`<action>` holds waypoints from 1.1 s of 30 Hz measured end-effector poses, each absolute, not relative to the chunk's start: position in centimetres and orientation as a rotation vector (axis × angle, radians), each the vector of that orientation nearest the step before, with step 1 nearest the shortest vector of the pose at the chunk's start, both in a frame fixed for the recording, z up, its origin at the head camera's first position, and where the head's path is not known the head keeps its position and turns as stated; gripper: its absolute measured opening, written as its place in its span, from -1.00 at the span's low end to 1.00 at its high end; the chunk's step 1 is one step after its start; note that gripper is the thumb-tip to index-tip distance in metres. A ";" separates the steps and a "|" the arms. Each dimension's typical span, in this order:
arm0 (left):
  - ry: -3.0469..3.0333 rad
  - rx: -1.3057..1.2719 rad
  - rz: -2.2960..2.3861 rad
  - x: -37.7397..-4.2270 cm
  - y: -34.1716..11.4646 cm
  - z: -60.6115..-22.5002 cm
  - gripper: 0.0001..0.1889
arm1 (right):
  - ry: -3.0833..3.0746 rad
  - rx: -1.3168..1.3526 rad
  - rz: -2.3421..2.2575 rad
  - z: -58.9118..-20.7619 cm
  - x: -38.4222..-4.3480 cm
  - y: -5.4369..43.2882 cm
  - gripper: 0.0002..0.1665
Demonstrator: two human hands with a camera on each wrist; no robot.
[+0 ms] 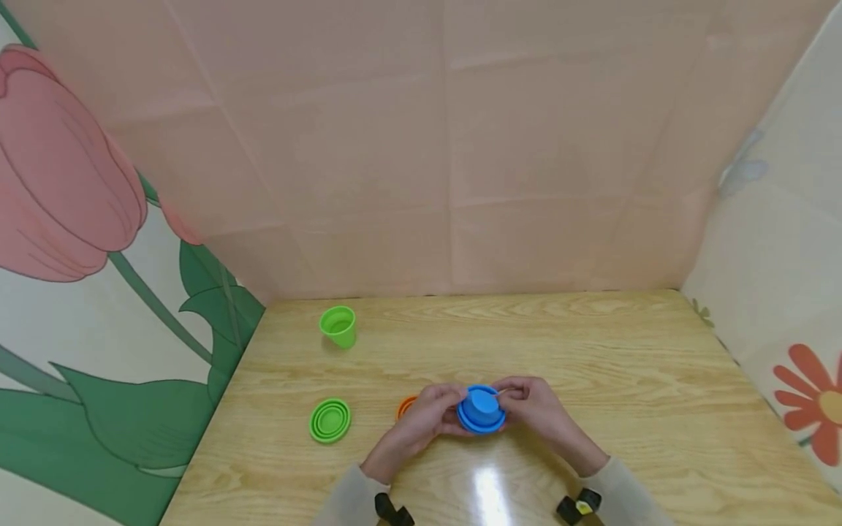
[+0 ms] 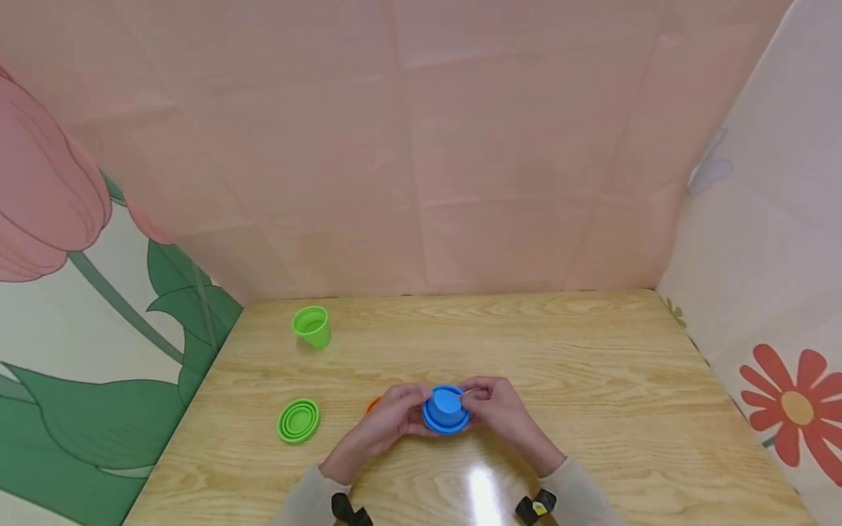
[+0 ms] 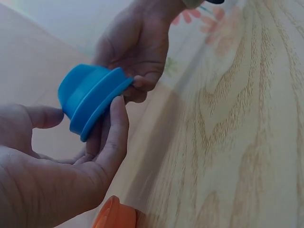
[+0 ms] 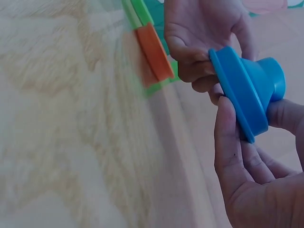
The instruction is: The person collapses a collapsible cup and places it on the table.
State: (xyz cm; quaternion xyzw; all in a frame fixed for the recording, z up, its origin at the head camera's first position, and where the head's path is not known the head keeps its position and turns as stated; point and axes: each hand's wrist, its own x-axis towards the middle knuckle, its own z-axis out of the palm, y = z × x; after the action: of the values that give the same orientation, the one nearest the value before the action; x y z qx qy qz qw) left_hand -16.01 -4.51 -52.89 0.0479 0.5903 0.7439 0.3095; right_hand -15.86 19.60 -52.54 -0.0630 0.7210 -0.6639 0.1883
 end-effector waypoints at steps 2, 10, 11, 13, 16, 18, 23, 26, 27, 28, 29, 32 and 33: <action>1.567 0.139 1.957 -16.0 -4.5 -53.0 -0.61 | 2.036 -0.179 -1.857 -52.7 -15.9 19.6 -0.52; 1.623 0.103 1.966 -15.8 -4.4 -53.1 -0.68 | 2.030 -0.192 -1.842 -53.1 -15.9 19.6 -0.55; 1.643 0.102 1.959 -15.8 -4.4 -53.1 -0.69 | 2.021 -0.191 -1.840 -53.0 -15.9 19.5 -0.54; 1.690 0.112 1.935 -15.7 -4.4 -53.0 -0.70 | 2.007 -0.174 -1.838 -53.0 -15.9 19.3 -0.54; 1.777 0.136 1.896 -15.7 -4.5 -52.8 -0.69 | 1.985 -0.166 -1.833 -53.0 -15.8 19.1 -0.54; 1.872 0.149 1.858 -15.7 -4.6 -52.8 -0.71 | 1.934 -0.200 -1.832 -53.0 -15.8 19.1 -0.53; 2.103 0.166 1.729 -15.8 -4.8 -52.6 -0.73 | 1.616 -0.323 -1.888 -53.3 -15.6 19.8 -0.52; 2.164 0.171 1.696 -15.9 -4.9 -52.5 -0.74 | 1.431 -0.357 -1.937 -53.4 -15.6 20.1 -0.54; 2.184 0.178 1.690 -15.9 -4.9 -52.4 -0.74 | 1.398 -0.364 -1.946 -53.4 -15.6 20.2 -0.54; 2.199 0.183 1.684 -15.9 -4.9 -52.4 -0.74 | 1.380 -0.364 -1.952 -53.4 -15.6 20.2 -0.54; 2.215 0.194 1.673 -15.9 -4.9 -52.4 -0.74 | 1.373 -0.356 -1.957 -53.3 -15.6 20.2 -0.54; 2.246 0.224 1.650 -15.8 -4.7 -52.4 -0.73 | 1.425 -0.307 -1.950 -53.2 -15.5 20.0 -0.50; 2.254 0.233 1.642 -15.7 -4.6 -52.4 -0.72 | 1.455 -0.284 -1.944 -53.2 -15.4 19.9 -0.48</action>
State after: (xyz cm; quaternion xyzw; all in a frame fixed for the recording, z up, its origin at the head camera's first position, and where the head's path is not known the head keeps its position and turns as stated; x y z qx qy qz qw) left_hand -15.74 -4.59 -52.44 0.0822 0.7936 0.5782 0.1708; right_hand -15.44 19.88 -53.20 -0.1093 0.5593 -0.7475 0.3413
